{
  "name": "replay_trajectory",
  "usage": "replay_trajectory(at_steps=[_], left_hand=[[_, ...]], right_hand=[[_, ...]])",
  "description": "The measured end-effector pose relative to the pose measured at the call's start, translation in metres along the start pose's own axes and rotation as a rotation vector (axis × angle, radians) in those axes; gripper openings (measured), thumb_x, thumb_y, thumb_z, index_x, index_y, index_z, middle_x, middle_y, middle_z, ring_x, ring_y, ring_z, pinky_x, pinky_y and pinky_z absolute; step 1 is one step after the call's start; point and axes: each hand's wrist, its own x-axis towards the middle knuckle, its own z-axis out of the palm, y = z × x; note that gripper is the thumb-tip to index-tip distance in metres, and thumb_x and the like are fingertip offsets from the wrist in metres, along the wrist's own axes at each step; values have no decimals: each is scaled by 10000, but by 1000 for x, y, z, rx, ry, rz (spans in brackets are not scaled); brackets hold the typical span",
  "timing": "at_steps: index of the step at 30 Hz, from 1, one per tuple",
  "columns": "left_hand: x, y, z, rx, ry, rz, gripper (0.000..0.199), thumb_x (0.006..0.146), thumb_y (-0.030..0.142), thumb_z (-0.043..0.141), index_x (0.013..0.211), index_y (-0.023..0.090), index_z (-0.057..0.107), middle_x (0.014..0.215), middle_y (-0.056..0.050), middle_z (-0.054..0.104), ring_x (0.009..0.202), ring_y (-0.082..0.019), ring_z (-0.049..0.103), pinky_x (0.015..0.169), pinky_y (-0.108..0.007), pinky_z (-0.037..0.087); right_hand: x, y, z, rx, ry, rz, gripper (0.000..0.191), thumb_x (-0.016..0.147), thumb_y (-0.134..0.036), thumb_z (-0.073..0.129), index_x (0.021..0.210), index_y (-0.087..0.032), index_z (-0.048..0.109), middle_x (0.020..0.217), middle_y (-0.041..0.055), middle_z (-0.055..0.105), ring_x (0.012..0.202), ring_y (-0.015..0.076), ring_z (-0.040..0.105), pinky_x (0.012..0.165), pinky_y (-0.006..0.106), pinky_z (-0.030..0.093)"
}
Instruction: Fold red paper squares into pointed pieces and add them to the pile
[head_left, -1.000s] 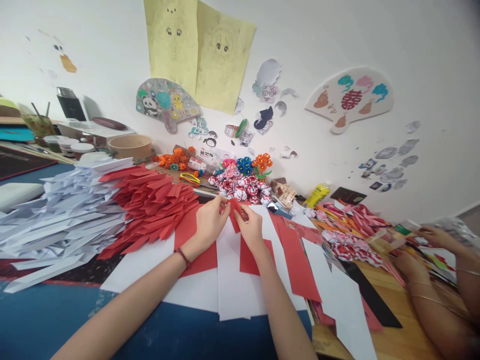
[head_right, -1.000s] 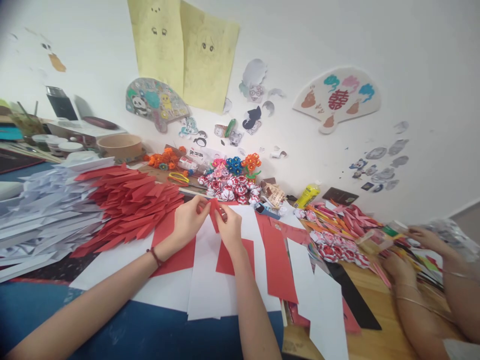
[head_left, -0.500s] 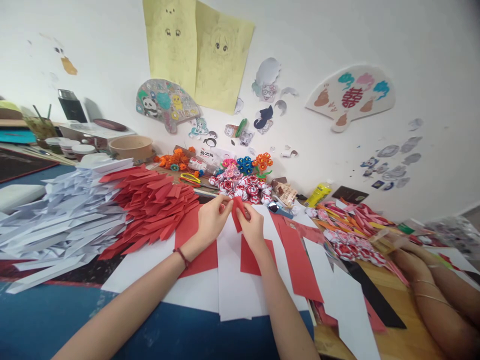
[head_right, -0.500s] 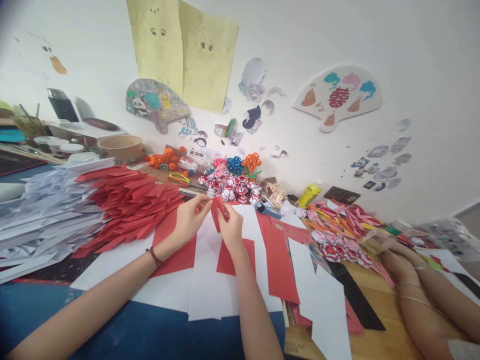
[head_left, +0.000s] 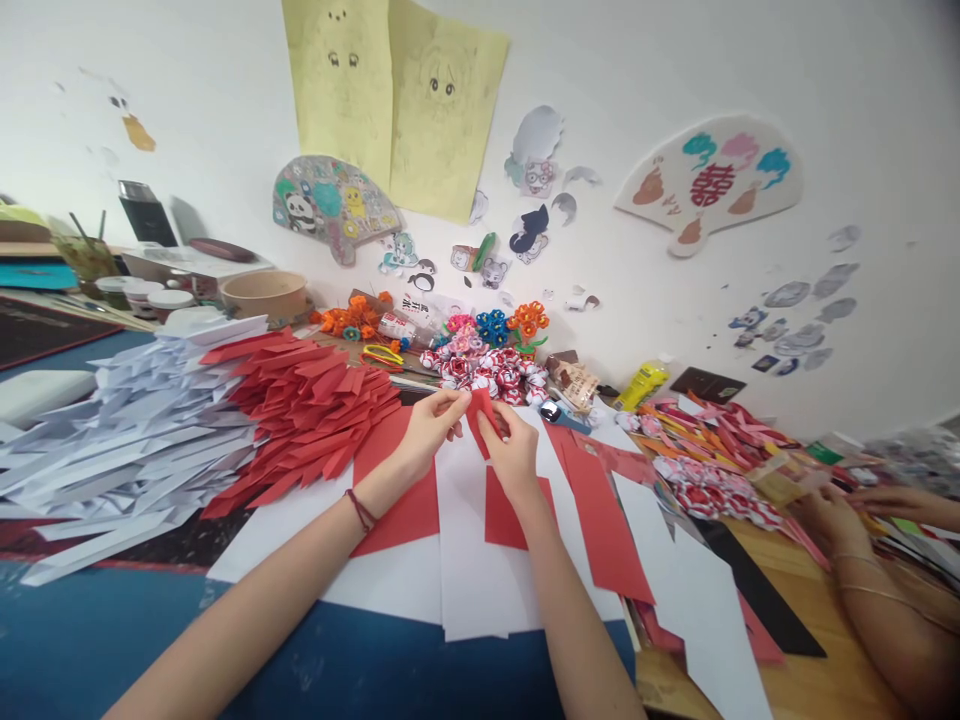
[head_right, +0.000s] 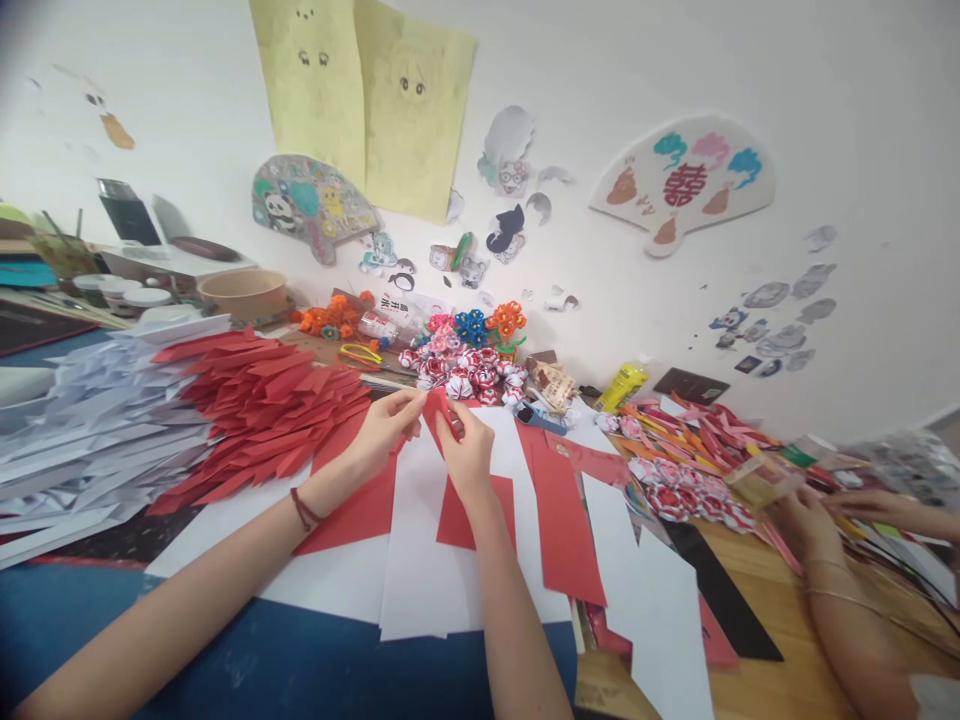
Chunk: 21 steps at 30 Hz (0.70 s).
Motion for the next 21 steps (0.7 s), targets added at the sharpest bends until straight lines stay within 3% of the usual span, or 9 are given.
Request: replay_trajectory(at_steps=[6,12,21], left_hand=[[0,3,0,14,17,26,370,726,489,676,833,135,654,586,18,534,473,-63,430,435,-194,324],[0,2,0,14,50,27,355,705,470,696,794,130,647,696,-15,598,498,-60,443,451,-196,338],[2,-6,-2,45,88,77,316,740,447,673,792,137,640,711,-7,595,475,-46,407,424,-183,319]], right_hand=[[-2,-4,1,111,-35,31,257,848,-344,570,1023,-194,683,894,35,714,756,183,655,692,278,520],[1,-1,2,344,-119,157,263,802,-347,626,994,-180,695,962,57,726,909,227,678,820,337,538],[2,6,2,476,-197,238,289,770,-372,665,967,-166,714,977,75,733,928,250,685,850,373,532]])
